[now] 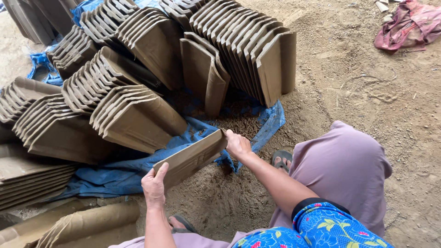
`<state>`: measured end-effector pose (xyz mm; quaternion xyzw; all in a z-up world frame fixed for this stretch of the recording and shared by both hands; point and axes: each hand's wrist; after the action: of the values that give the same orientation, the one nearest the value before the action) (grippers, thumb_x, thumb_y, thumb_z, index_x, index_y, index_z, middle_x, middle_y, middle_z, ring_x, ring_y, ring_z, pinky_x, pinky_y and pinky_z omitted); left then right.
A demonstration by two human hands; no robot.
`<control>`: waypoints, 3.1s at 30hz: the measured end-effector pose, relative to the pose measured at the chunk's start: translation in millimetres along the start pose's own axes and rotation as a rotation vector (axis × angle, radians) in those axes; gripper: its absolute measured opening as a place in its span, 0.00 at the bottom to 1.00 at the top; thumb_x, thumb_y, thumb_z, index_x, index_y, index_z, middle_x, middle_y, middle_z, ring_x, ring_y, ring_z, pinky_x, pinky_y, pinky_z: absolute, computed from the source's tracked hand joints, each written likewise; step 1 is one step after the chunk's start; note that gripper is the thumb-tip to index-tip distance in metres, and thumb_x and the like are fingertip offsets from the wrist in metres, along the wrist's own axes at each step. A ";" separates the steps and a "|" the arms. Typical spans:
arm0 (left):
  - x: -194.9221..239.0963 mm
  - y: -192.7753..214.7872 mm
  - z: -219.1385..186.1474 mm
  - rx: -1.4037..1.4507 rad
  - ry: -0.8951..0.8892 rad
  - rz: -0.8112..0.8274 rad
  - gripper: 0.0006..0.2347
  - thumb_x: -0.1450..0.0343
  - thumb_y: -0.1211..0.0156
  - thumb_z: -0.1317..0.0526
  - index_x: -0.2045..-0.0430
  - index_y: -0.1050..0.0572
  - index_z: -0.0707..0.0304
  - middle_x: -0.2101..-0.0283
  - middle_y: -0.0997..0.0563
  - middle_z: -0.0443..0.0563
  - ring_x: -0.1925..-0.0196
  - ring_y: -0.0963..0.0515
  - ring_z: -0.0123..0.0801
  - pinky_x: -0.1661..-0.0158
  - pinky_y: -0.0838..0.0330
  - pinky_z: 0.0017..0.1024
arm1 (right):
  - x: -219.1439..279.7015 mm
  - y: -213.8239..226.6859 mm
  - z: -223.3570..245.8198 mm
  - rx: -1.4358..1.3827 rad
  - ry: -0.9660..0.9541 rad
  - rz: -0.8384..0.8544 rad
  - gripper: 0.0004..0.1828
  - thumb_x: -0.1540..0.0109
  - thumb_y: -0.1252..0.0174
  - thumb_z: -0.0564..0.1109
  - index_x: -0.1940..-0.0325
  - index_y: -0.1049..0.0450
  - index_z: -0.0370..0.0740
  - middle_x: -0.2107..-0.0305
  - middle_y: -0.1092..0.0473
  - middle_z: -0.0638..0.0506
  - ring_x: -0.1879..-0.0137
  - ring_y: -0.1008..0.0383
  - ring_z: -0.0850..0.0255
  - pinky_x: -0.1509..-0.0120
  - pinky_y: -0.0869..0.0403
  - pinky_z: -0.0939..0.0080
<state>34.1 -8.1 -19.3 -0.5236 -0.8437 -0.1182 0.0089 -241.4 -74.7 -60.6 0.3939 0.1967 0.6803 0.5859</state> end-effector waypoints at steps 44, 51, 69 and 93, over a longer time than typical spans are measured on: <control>-26.1 28.4 35.5 0.046 0.351 -0.255 0.12 0.38 0.38 0.50 0.66 0.25 0.49 0.63 0.26 0.41 0.58 0.29 0.33 0.65 0.35 0.40 | -11.1 -38.9 -4.9 -0.444 -0.244 0.142 0.11 0.32 0.60 0.47 0.62 0.32 0.46 0.63 0.30 0.51 0.61 0.32 0.61 0.59 0.32 0.57; -34.9 28.6 57.7 0.101 0.268 -0.351 0.14 0.36 0.31 0.56 0.61 0.24 0.54 0.58 0.27 0.57 0.50 0.31 0.54 0.58 0.44 0.73 | -54.5 -96.5 -45.1 -0.153 -0.094 -0.004 0.12 0.43 0.51 0.53 0.66 0.28 0.45 0.72 0.26 0.42 0.56 0.25 0.43 0.55 0.27 0.47; -28.0 20.0 39.2 0.033 0.307 -0.356 0.12 0.38 0.30 0.55 0.65 0.23 0.53 0.61 0.27 0.54 0.53 0.31 0.47 0.57 0.39 0.60 | -128.2 -206.4 -76.1 0.703 -0.080 0.998 0.35 0.45 0.47 0.40 0.33 0.44 0.38 0.44 0.38 0.35 0.38 0.38 0.40 0.38 0.33 0.52; -20.7 -25.7 15.1 -0.246 0.154 -0.192 0.13 0.43 0.29 0.57 0.67 0.21 0.48 0.68 0.20 0.46 0.62 0.22 0.34 0.58 0.29 0.33 | 37.2 29.3 156.2 0.308 0.397 0.180 0.13 0.42 0.61 0.48 0.66 0.30 0.46 0.72 0.27 0.46 0.58 0.24 0.50 0.54 0.25 0.48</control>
<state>22.3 -34.1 -41.7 -0.4272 -0.8658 -0.2606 -0.0018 -140.7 -76.5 67.8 0.3534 0.3732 0.7555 0.4062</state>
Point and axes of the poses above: each hand's wrist, its own x-axis away from the middle knuckle, its own y-axis out of the back of the hand, z = x × y
